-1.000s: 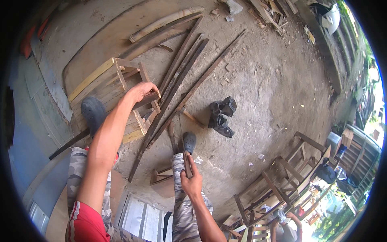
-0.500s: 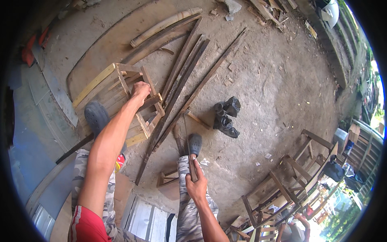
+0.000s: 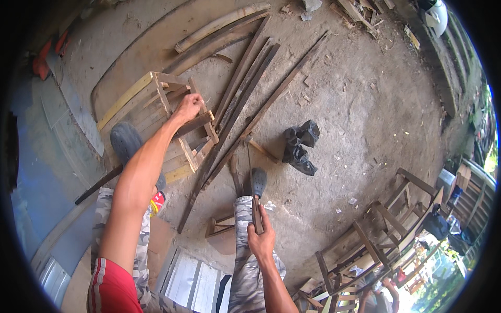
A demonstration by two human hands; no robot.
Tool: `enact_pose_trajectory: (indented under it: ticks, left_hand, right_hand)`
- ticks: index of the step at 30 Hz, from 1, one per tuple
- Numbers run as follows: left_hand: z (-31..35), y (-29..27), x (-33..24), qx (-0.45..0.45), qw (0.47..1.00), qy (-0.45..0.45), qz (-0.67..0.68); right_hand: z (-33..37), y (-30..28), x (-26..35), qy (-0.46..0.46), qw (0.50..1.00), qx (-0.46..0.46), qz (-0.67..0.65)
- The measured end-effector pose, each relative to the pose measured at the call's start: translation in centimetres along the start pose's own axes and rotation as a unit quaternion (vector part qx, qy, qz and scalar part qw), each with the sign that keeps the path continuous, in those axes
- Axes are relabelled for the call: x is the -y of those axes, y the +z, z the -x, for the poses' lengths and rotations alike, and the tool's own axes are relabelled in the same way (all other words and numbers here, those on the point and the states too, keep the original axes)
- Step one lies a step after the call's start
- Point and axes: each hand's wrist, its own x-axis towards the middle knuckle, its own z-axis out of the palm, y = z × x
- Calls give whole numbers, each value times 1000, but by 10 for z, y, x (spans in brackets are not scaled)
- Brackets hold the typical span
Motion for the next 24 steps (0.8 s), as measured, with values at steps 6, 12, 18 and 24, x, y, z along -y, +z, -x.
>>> enact_pose_trajectory:
  ticks: [6, 12, 18, 24]
  left_hand:
    - [6, -7, 8, -155, 958, 183, -156]
    - [15, -22, -15, -278, 917, 247, -140]
    - [30, -47, -25, -208, 967, 112, 91]
    - [82, -71, 21, -377, 926, 9, -13]
  right_hand:
    - [4, -2, -3, 19, 1000, 6, -16]
    - [1, 4, -6, -84, 995, -37, 46]
    - [-29, 20, 54, -131, 985, -85, -71]
    - [-147, 58, 145, -133, 990, 24, -50]
